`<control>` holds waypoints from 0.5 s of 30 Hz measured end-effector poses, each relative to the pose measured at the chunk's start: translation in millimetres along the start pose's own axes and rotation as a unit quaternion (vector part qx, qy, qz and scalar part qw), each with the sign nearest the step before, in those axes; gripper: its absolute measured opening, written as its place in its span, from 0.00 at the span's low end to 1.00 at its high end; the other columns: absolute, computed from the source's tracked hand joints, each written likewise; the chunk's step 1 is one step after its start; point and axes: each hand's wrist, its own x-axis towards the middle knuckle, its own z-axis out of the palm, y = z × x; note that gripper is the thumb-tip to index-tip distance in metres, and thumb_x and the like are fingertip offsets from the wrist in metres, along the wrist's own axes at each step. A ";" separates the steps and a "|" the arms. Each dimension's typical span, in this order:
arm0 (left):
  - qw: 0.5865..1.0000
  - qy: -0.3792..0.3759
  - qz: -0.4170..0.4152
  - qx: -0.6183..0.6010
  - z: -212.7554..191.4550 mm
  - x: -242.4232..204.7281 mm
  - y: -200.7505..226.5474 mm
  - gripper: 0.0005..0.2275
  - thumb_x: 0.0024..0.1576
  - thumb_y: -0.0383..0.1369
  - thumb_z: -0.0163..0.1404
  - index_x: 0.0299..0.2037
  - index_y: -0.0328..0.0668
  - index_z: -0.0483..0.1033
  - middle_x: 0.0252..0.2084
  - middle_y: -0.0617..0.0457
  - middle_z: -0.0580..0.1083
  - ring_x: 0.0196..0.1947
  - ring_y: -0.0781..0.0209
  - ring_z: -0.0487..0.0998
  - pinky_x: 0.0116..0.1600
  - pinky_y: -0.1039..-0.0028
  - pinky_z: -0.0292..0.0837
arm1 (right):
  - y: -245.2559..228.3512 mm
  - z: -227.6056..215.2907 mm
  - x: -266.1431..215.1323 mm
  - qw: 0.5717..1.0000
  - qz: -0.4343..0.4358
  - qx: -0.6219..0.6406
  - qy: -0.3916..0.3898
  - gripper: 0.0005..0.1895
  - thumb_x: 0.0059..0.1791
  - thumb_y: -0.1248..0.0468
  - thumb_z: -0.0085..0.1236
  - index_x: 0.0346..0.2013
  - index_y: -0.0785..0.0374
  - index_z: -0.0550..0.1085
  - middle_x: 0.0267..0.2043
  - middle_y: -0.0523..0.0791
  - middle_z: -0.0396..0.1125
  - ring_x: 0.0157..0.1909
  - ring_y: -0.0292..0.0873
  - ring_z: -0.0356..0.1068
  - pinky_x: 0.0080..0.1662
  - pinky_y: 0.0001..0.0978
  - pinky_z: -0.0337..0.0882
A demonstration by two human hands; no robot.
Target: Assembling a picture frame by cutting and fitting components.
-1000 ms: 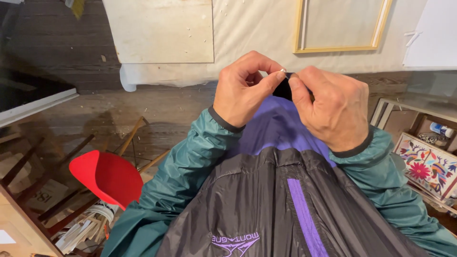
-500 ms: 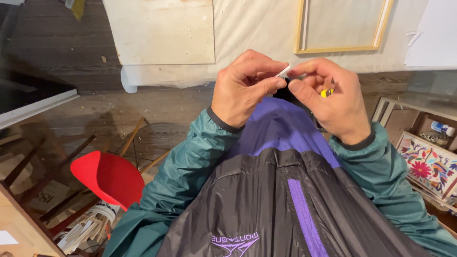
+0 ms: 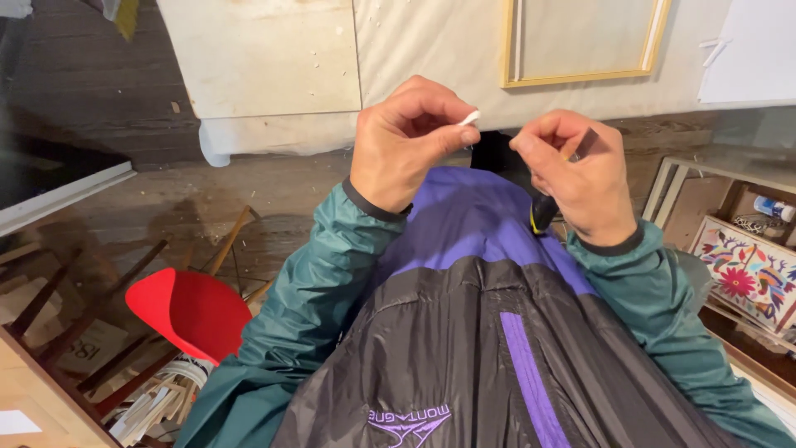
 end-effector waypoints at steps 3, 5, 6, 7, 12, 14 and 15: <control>0.999 -0.018 -0.007 0.043 6.9 2.0 1.2 0.06 0.59 0.17 0.60 0.43 0.30 0.80 0.45 0.54 0.74 0.45 0.67 0.79 0.52 0.76 0.79 | -15.4 2.1 -7.0 0.999 0.013 0.045 0.005 0.09 0.56 0.64 0.59 0.46 0.69 0.76 0.30 0.38 0.65 0.26 0.27 0.58 0.29 0.20 0.55; 0.997 -0.032 -0.018 0.069 13.6 4.6 2.1 0.06 0.58 0.18 0.61 0.42 0.32 0.80 0.45 0.55 0.73 0.43 0.67 0.79 0.49 0.77 0.80 | -22.9 1.3 -4.5 1.000 -0.008 -0.008 -0.001 0.11 0.56 0.64 0.59 0.51 0.68 0.77 0.34 0.39 0.68 0.31 0.28 0.61 0.33 0.19 0.60; 0.997 -0.037 -0.018 0.070 16.2 7.5 4.5 0.06 0.58 0.18 0.61 0.42 0.32 0.80 0.45 0.55 0.73 0.43 0.67 0.79 0.49 0.77 0.80 | -21.5 1.0 -2.5 1.000 -0.010 -0.007 0.003 0.11 0.56 0.64 0.59 0.51 0.68 0.77 0.34 0.39 0.68 0.31 0.28 0.61 0.33 0.19 0.60; 0.992 -0.047 -0.005 0.113 19.4 8.8 6.7 0.06 0.58 0.19 0.61 0.43 0.33 0.81 0.45 0.55 0.73 0.43 0.67 0.79 0.47 0.77 0.80 | -19.9 0.7 -1.9 0.999 -0.034 -0.009 -0.012 0.10 0.56 0.65 0.60 0.49 0.70 0.76 0.38 0.40 0.71 0.37 0.29 0.66 0.40 0.20 0.66; 0.966 -0.074 0.047 0.243 29.7 10.8 8.8 0.07 0.58 0.23 0.64 0.43 0.37 0.82 0.43 0.55 0.73 0.41 0.67 0.79 0.45 0.78 0.79 | -15.0 -4.6 -5.9 0.997 -0.064 -0.033 -0.002 0.08 0.56 0.67 0.60 0.45 0.71 0.76 0.41 0.42 0.73 0.43 0.31 0.71 0.47 0.22 0.71; 0.960 -0.085 0.054 0.263 33.4 12.7 7.2 0.07 0.56 0.24 0.65 0.42 0.37 0.82 0.42 0.55 0.74 0.40 0.67 0.79 0.45 0.78 0.79 | -12.8 -9.5 -8.3 0.997 -0.075 -0.027 -0.005 0.07 0.57 0.67 0.59 0.44 0.71 0.75 0.40 0.41 0.72 0.43 0.30 0.71 0.47 0.21 0.71; 0.960 -0.087 0.052 0.262 33.6 12.7 3.9 0.07 0.56 0.24 0.65 0.42 0.37 0.82 0.42 0.55 0.74 0.40 0.67 0.79 0.45 0.78 0.79 | -5.3 -12.9 -10.6 0.997 -0.073 -0.027 -0.003 0.07 0.57 0.67 0.59 0.44 0.71 0.75 0.40 0.41 0.72 0.43 0.30 0.71 0.47 0.21 0.71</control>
